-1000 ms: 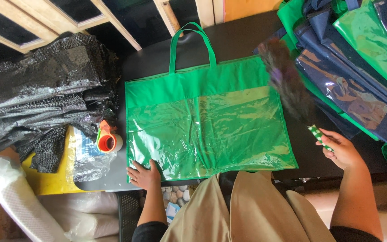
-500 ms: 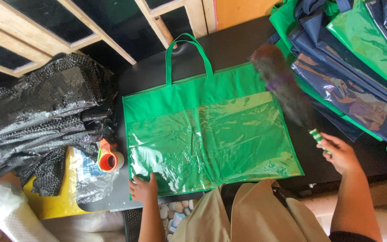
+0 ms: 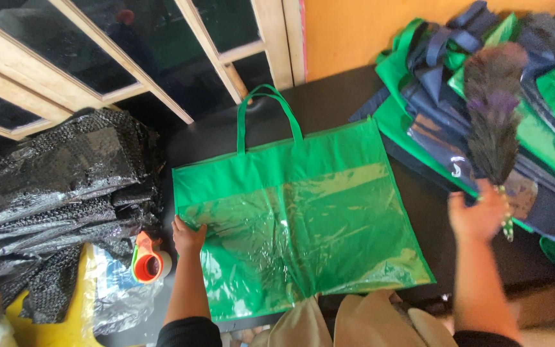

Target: Cleaning a reusable bag with a duster, inserting a pillow, and adding a product label.

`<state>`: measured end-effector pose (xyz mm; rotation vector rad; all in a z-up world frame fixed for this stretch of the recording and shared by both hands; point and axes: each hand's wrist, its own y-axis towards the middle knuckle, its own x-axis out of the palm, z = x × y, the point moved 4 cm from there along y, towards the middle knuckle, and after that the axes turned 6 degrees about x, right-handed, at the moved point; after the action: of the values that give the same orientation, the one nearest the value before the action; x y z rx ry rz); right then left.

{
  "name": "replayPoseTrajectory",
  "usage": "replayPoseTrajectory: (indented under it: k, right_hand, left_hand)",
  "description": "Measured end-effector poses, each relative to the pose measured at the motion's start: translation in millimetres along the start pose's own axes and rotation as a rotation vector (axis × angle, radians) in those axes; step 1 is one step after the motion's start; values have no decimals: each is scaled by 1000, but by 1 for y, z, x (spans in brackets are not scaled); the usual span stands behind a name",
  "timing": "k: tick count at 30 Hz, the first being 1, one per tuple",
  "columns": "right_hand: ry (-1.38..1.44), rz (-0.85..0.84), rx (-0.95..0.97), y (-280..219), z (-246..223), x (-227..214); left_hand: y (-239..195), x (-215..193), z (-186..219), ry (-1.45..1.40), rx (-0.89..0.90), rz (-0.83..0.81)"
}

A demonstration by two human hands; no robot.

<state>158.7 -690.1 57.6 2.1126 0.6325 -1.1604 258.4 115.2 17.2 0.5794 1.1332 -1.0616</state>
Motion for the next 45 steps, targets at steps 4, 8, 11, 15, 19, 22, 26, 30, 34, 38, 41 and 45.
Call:
replayPoseTrajectory:
  k: [4,8,11,15,19,22,26,30,34,38,41,45]
  right_hand:
    - [1037,-576,428,-46,-79,110]
    - [875,-501,462,-37,-92,169]
    - [312,-551,230,-22,-97,199]
    - [1082,-631,337,10,-171,118]
    - [1607,-596,332,53,-218,51]
    - [1952,-614,190,76,-242,-16]
    - [2050,-687,226,99,-219,-11]
    - [2022,-697,386,96,-185,34]
    - [1810,-905,476,48,-172,32]
    - [1633,-1059,542,-13,-128,31]
    - [1433,-1206,616,-45,-108,28]
    - [883,-1306,486,-85,-49,62]
  left_hand:
    - [19,18,-12,54,-178,108]
    - [37,22,-24,-104,-222,34]
    - [43,3,-20,-33,-184,-70]
    - [17,-74,36,-1004,-53,2]
    - [-7,-183,109,-1414,202,176]
    - [-9,-237,127,-1709,409,280]
    - [-2,-249,96,-1904,420,230]
    - [-20,-235,89,-1904,482,223]
    - [-27,-191,53,-1792,331,228]
    - [-57,-127,-2,-1772,156,192]
    - [-82,-84,-53,-1741,-39,147]
    - [-149,-56,-87,-1449,-332,5]
